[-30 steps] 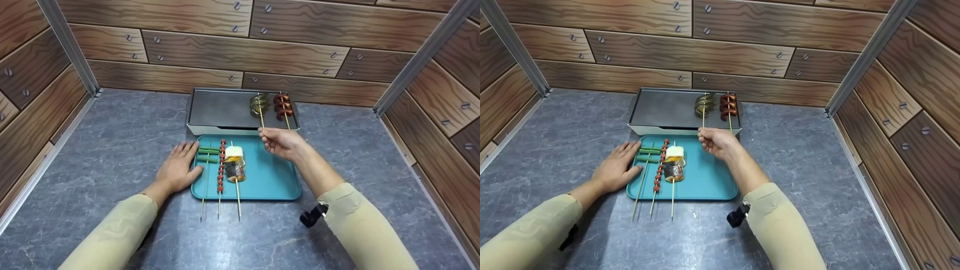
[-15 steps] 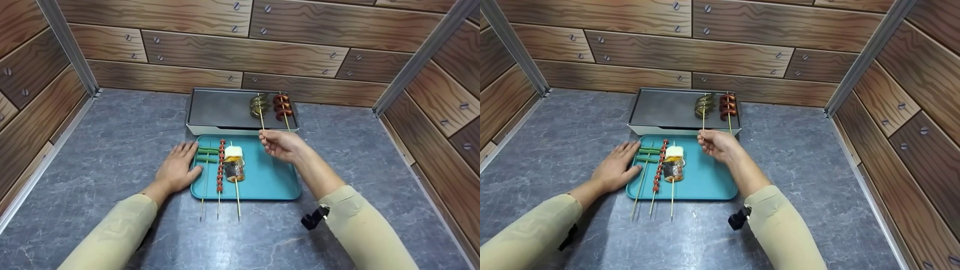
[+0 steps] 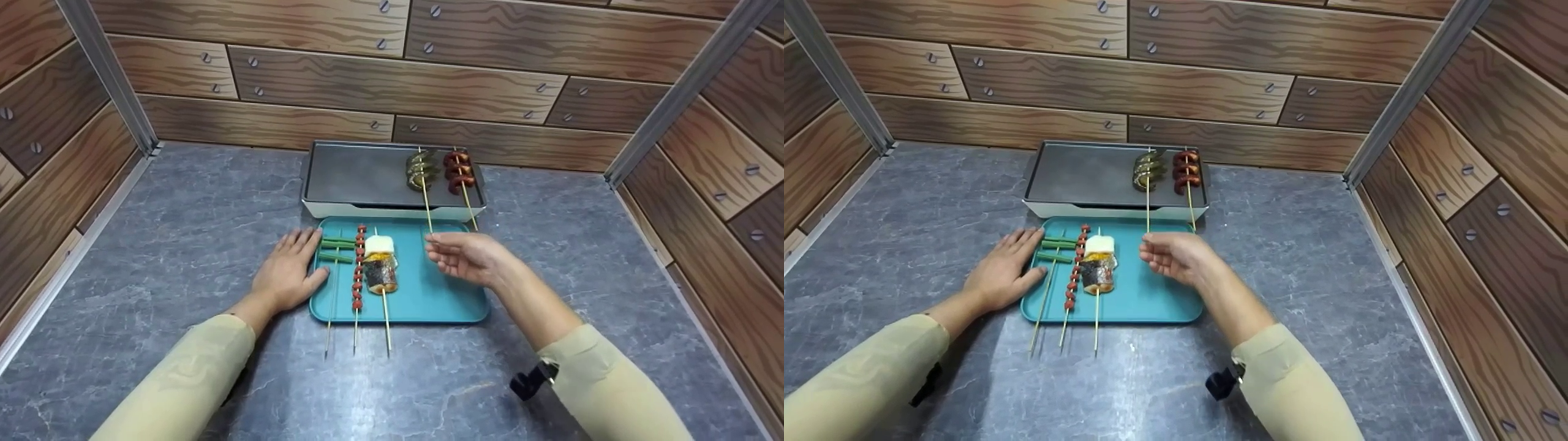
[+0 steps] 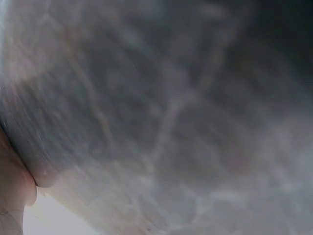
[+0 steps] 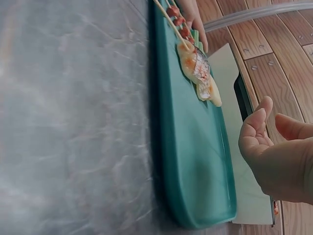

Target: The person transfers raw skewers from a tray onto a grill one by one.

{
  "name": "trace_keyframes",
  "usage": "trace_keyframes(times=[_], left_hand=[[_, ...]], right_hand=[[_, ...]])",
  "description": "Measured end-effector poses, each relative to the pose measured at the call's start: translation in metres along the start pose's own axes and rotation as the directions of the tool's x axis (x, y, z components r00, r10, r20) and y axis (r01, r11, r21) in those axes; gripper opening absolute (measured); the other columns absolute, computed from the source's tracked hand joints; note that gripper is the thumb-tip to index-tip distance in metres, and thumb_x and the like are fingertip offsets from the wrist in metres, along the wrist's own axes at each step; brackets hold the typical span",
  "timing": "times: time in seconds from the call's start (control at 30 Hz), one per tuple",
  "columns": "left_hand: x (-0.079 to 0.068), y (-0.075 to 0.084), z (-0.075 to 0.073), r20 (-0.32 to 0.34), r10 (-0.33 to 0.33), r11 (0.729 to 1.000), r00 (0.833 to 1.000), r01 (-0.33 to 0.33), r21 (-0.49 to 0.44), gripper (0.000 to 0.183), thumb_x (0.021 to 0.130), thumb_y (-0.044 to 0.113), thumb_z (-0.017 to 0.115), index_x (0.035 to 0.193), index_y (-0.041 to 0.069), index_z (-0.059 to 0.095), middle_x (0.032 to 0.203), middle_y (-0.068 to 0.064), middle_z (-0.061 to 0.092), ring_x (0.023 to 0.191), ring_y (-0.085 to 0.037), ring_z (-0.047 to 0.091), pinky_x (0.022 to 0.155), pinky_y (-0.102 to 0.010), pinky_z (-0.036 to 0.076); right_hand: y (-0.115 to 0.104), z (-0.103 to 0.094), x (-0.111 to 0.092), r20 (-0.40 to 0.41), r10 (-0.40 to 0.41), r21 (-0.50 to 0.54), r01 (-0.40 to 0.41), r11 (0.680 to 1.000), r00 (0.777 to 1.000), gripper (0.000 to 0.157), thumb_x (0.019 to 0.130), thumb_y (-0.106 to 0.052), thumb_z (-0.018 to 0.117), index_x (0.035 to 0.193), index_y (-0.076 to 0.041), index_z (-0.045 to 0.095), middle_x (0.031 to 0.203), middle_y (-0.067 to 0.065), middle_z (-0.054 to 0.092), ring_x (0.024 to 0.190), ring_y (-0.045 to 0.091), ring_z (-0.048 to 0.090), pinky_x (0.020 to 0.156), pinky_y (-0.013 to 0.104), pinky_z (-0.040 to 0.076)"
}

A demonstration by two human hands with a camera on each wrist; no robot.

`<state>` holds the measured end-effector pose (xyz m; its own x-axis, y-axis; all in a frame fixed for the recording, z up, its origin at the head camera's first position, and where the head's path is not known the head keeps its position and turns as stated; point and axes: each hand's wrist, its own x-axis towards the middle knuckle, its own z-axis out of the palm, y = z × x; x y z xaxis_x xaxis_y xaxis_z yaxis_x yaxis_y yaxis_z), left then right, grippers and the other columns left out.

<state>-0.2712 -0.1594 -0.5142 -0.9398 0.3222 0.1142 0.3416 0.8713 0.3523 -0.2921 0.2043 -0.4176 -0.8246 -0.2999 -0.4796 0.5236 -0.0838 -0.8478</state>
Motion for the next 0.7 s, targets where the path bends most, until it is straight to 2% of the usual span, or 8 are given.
trace_keyframes(times=[0.23, 0.47, 0.7], left_hand=[[-0.001, 0.0, -0.001, 0.004, -0.001, 1.0, 1.0, 0.001, 0.0, 0.083, 0.106, 0.054, 0.046, 0.17, 0.009, 0.02, 0.173, -0.017, 0.025, 0.161, -0.039, 0.016, 0.132, -0.049, 0.01], [0.0, 0.001, -0.003, 0.002, -0.009, 1.0, 1.0, 0.009, 0.0, 0.083, 0.105, 0.054, 0.046, 0.171, 0.01, 0.021, 0.174, -0.015, 0.025, 0.161, -0.038, 0.017, 0.132, -0.049, 0.009], [0.0, 0.003, -0.002, 0.013, -0.002, 1.0, 1.0, 0.002, 0.0, 0.083, 0.106, 0.055, 0.045, 0.171, 0.009, 0.019, 0.174, -0.017, 0.023, 0.161, -0.039, 0.015, 0.132, -0.049, 0.008]], right_hand=[[0.021, -0.002, -0.029, 0.064, 0.021, -0.066, -0.016, 0.998, 0.998, 0.04, 0.106, -0.015, 0.064, 0.141, 0.004, 0.059, 0.112, 0.013, 0.074, 0.09, 0.016, 0.071, 0.081, 0.026, 0.06], [0.049, 0.005, -0.056, 0.194, 0.074, -0.139, -0.047, 0.989, 0.978, 0.052, 0.105, -0.017, 0.065, 0.15, 0.005, 0.05, 0.111, 0.012, 0.075, 0.089, 0.015, 0.072, 0.081, 0.026, 0.059], [0.071, 0.018, -0.07, 0.267, 0.123, -0.186, -0.075, 0.98, 0.956, 0.062, 0.104, -0.018, 0.067, 0.157, 0.002, 0.043, 0.108, 0.013, 0.076, 0.089, 0.018, 0.076, 0.081, 0.029, 0.062]])
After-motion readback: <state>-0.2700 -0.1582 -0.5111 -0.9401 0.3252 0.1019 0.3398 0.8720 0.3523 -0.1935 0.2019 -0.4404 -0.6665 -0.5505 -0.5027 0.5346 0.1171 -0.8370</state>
